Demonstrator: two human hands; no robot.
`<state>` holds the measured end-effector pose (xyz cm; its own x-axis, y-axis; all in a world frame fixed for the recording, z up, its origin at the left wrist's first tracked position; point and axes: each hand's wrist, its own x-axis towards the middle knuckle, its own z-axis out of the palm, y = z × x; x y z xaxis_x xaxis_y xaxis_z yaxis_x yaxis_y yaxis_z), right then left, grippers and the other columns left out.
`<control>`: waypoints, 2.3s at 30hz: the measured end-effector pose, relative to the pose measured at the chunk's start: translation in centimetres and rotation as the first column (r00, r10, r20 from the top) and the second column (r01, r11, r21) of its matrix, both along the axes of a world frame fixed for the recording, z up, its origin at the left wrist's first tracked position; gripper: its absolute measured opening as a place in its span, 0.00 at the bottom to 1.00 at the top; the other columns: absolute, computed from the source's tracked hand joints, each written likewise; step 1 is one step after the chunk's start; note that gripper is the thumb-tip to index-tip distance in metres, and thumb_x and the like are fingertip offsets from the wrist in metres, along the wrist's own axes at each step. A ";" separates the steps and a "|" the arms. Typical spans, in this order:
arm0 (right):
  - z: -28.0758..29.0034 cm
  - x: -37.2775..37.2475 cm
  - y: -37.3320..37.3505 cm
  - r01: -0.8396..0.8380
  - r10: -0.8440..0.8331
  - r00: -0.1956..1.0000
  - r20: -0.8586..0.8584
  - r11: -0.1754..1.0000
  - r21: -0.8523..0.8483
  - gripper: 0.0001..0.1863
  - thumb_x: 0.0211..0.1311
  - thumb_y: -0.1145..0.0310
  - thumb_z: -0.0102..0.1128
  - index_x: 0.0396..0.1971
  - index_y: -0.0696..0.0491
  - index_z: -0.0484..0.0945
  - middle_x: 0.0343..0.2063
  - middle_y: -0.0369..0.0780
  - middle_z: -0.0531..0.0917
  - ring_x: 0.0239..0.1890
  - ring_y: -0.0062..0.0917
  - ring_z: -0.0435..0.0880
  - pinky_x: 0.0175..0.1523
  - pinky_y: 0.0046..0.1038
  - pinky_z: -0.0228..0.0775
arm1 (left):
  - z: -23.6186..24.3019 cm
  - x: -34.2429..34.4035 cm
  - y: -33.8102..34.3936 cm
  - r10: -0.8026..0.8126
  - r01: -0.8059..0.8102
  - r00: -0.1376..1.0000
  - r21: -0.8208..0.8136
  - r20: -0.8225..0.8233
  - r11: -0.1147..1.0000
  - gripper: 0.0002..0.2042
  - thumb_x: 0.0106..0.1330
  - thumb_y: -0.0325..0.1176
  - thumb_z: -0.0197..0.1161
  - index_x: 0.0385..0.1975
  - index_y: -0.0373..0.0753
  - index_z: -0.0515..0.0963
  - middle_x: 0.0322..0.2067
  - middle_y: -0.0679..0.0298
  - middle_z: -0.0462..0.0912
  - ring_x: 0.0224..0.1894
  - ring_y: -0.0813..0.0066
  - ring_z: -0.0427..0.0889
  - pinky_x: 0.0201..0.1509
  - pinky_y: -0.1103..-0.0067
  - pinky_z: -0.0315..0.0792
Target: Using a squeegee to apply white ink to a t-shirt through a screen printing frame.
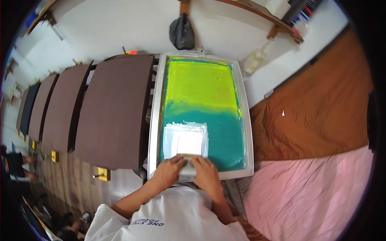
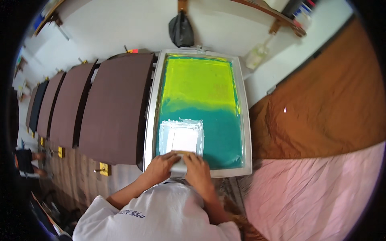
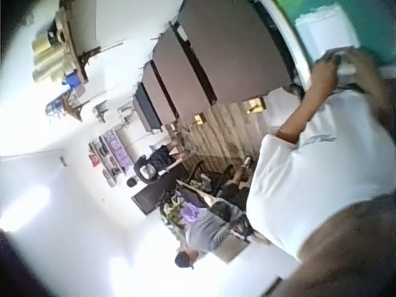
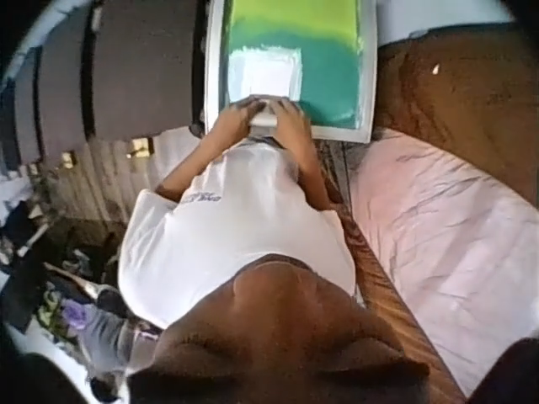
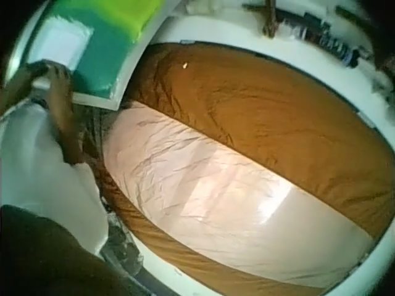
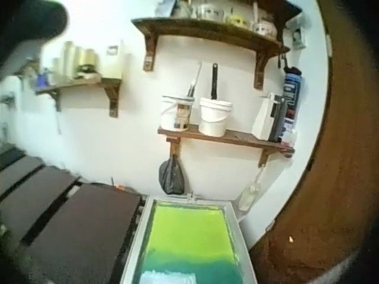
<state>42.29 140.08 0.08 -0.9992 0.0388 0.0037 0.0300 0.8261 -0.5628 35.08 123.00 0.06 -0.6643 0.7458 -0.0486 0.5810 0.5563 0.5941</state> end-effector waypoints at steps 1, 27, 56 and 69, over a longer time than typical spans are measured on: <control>0.9 0.3 -0.2 -0.033 0.034 0.997 0.075 0.999 -0.011 0.22 0.40 0.82 0.57 0.41 0.54 0.75 0.42 0.43 0.77 0.47 0.43 0.77 0.50 0.41 0.72 | 0.3 0.5 -0.6 -0.008 0.008 1.000 -0.003 0.001 1.000 0.27 0.41 0.15 0.58 0.48 0.36 0.77 0.49 0.50 0.80 0.53 0.53 0.79 0.53 0.65 0.77; 2.5 -1.7 0.9 -0.114 0.118 0.967 0.224 0.993 -0.032 0.24 0.41 0.80 0.58 0.45 0.53 0.80 0.44 0.43 0.82 0.49 0.41 0.79 0.52 0.40 0.72 | 3.2 -1.3 -0.1 -0.035 0.049 0.993 -0.123 0.115 0.991 0.21 0.49 0.23 0.60 0.47 0.38 0.79 0.38 0.52 0.84 0.41 0.56 0.84 0.47 0.64 0.76; 0.1 -9.5 2.1 -0.089 0.083 0.995 0.054 0.989 0.119 0.24 0.45 0.82 0.56 0.47 0.52 0.78 0.42 0.43 0.80 0.47 0.41 0.79 0.51 0.40 0.72 | -0.2 -8.2 2.3 0.162 -0.152 0.983 0.116 -0.086 0.982 0.20 0.47 0.15 0.55 0.43 0.34 0.79 0.40 0.51 0.83 0.42 0.50 0.82 0.46 0.64 0.77; 2.5 -0.1 0.0 -0.173 0.171 0.949 0.266 0.985 -0.014 0.26 0.40 0.81 0.59 0.46 0.53 0.76 0.44 0.43 0.79 0.49 0.41 0.78 0.51 0.40 0.72 | 2.8 0.4 -1.2 -0.057 0.074 0.981 -0.088 0.183 0.993 0.22 0.49 0.20 0.58 0.49 0.33 0.76 0.47 0.47 0.81 0.49 0.52 0.81 0.53 0.64 0.75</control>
